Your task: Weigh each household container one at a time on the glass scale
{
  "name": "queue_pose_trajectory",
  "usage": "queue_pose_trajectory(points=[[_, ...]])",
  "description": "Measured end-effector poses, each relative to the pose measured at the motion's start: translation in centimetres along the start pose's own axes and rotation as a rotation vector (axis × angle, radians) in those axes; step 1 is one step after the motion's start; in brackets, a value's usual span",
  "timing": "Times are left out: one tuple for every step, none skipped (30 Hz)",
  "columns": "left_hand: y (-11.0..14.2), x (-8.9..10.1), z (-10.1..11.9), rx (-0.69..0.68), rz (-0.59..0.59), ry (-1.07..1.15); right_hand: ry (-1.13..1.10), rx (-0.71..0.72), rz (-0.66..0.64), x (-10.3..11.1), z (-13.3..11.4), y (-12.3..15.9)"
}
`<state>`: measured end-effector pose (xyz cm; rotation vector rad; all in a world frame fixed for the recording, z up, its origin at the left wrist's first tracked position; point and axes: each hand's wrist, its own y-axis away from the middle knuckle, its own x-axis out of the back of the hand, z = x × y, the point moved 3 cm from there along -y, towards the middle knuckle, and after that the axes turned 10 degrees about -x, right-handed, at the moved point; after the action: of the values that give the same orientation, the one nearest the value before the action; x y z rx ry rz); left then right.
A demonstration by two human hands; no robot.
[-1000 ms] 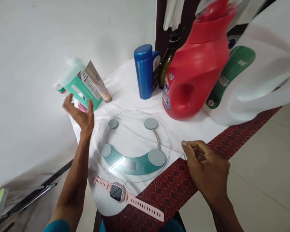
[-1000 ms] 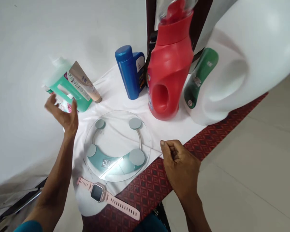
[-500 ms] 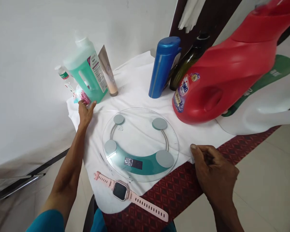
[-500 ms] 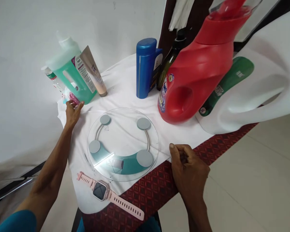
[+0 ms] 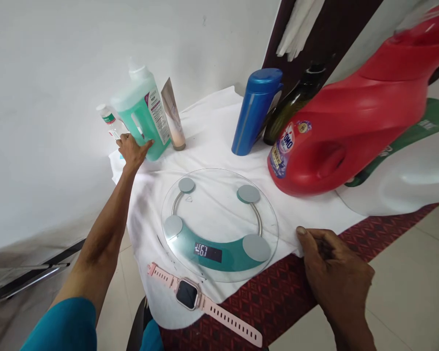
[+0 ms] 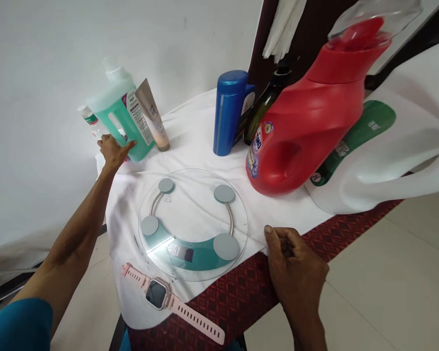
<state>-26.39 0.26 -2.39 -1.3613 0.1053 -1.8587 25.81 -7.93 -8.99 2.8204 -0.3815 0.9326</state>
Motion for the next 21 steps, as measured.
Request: queue_pose_trajectory(points=[[0.0, 0.0, 0.2, 0.010, 0.011, -0.005, -0.001, 0.003, 0.003, 0.0, 0.1, 0.0], [0.0, -0.1, 0.4, 0.014, 0.027, -0.003, -0.001, 0.006, 0.005, 0.0, 0.1, 0.0], [0.1, -0.1, 0.4, 0.014, 0.046, 0.003, -0.002, 0.010, 0.006, 0.0, 0.2, 0.0], [0.1, -0.1, 0.4, 0.008, 0.070, 0.015, -0.003, 0.013, 0.006, 0.0, 0.2, -0.1], [0.0, 0.0, 0.4, 0.004, 0.099, 0.033, -0.003, 0.014, 0.003, 0.0, 0.2, -0.1], [-0.1, 0.0, 0.2, 0.001, 0.129, 0.063, -0.002, 0.014, -0.001, 0.0, 0.2, -0.1], [-0.2, 0.1, 0.0, 0.001, 0.150, 0.109, -0.003, 0.019, -0.004, 0.0, 0.2, -0.1], [-0.4, 0.1, -0.2, 0.004, 0.159, 0.170, -0.005, 0.025, -0.007, 0.0, 0.1, -0.1], [-0.5, 0.0, -0.3, 0.000, 0.152, 0.247, -0.007, 0.032, -0.006, 0.0, 0.2, -0.1], [-0.7, 0.0, -0.4, -0.012, 0.130, 0.336, -0.008, 0.040, -0.005, 0.0, 0.2, -0.1], [-0.8, -0.1, -0.3, -0.031, 0.104, 0.431, -0.010, 0.050, -0.001, 0.0, 0.3, -0.1], [-0.8, -0.3, -0.1, -0.050, 0.083, 0.522, -0.010, 0.060, 0.004, 0.0, 0.4, -0.1], [-0.7, -0.4, 0.2, -0.059, 0.079, 0.600, -0.010, 0.070, 0.010, -0.1, 0.5, -0.1], [-0.5, -0.5, 0.5, -0.056, 0.093, 0.663, -0.011, 0.081, 0.017, -0.1, 0.6, -0.1], [-0.2, -0.6, 0.9, -0.044, 0.122, 0.710, -0.015, 0.092, 0.019, -0.2, 0.8, -0.1], [0.1, -0.7, 1.3, -0.023, 0.162, 0.737, -0.022, 0.105, 0.021, -0.3, 0.9, -0.2], [0.4, -0.7, 1.8, -0.002, 0.205, 0.751, -0.032, 0.118, 0.023, -0.4, 1.0, -0.2], [0.8, -0.6, 2.2, 0.014, 0.244, 0.760, -0.042, 0.131, 0.020, -0.4, 1.1, -0.2], [1.1, -0.5, 2.5, 0.024, 0.277, 0.770, -0.053, 0.144, 0.018, -0.5, 1.1, -0.2], [1.4, -0.3, 2.9, 0.032, 0.300, 0.781, -0.061, 0.152, 0.013, -0.5, 1.1, -0.2], [1.7, 0.0, 3.1, 0.036, 0.312, 0.793, -0.068, 0.155, 0.009, -0.5, 1.2, -0.2]])
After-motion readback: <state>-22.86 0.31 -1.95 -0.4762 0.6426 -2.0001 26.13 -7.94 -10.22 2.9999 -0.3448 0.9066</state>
